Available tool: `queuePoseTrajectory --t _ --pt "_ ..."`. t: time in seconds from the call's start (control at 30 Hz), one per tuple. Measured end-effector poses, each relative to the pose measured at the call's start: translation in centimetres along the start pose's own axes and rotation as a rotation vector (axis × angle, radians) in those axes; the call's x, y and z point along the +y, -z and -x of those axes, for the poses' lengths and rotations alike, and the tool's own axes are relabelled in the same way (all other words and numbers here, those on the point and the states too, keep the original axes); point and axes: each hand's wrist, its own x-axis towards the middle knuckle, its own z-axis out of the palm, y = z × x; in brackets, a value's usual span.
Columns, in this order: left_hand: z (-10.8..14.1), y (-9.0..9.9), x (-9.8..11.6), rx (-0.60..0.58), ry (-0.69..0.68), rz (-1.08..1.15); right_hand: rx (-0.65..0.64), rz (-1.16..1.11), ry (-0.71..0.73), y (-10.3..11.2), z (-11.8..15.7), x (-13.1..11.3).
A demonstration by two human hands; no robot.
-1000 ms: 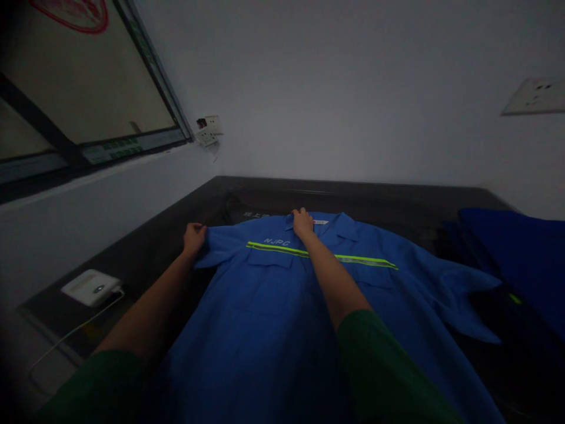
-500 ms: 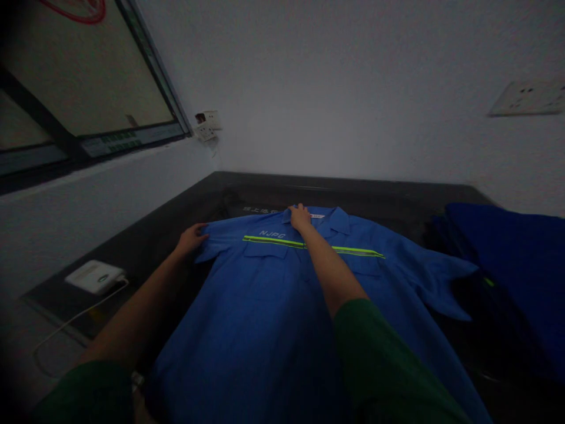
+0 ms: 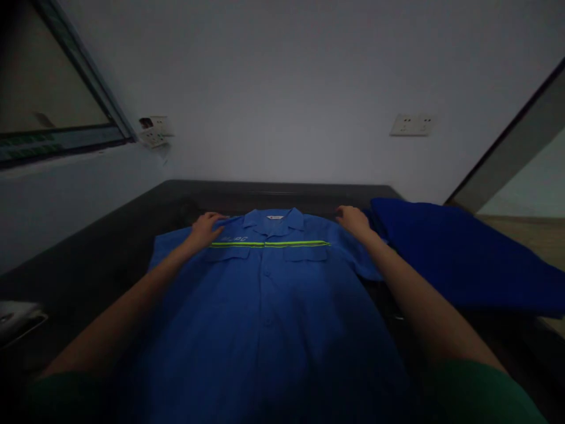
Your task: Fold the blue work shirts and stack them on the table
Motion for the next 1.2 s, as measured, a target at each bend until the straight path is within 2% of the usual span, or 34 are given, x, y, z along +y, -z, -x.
queuePoseTrajectory --t 0.07,0.13,0.2,0.27,0.37,0.43,0.53,0.7,0.8,0.93,1.0,1.13,1.2 --pt "-2.0 -1.9 4.9 -0.036 -0.171 0.067 -0.056 0.121 -0.112 0.8 1.5 4.4" --pt "-3.7 -4.0 9.9 -0.068 -0.325 0.121 -0.131 0.237 -0.165 0.9 3.0 7.0" --pt "-5.3 -6.3 14.6 -0.105 -0.436 0.135 -0.182 0.308 -0.153 0.5 4.4 8.0" --pt "-6.7 -8.5 18.5 -0.132 -0.478 0.109 -0.181 0.302 -0.128 -0.1 5.3 8.0" --pt "-8.5 -11.6 22.2 -0.138 -0.433 0.062 -0.142 0.220 -0.141 -0.5 5.6 7.7" --pt "-9.3 -13.2 23.2 -0.135 -0.369 0.042 -0.123 0.163 -0.151 -0.5 5.4 8.0" --pt "-9.9 -15.2 23.1 -0.141 -0.295 0.019 -0.085 0.050 -0.129 -0.4 4.9 8.9" --pt "-9.8 -16.3 22.5 -0.160 -0.271 -0.001 0.151 -0.268 -0.066 -0.1 4.4 10.0" --pt "-9.8 -16.4 22.6 -0.186 -0.250 0.000 0.180 -0.090 -0.070 0.2 4.2 9.6" --pt "-9.8 -16.4 22.6 -0.179 -0.245 0.020 0.074 0.335 -0.037 0.2 4.5 8.3" --pt "-9.6 -16.3 22.6 -0.153 -0.250 0.043 0.068 0.449 0.015 0.3 5.1 7.8" --pt "-9.0 -15.5 22.7 0.037 -0.378 0.116 0.228 0.424 0.035 0.7 8.1 7.0" --pt "-8.4 -14.7 23.0 0.133 -0.490 0.145 0.237 0.397 0.101 0.4 10.1 6.5"
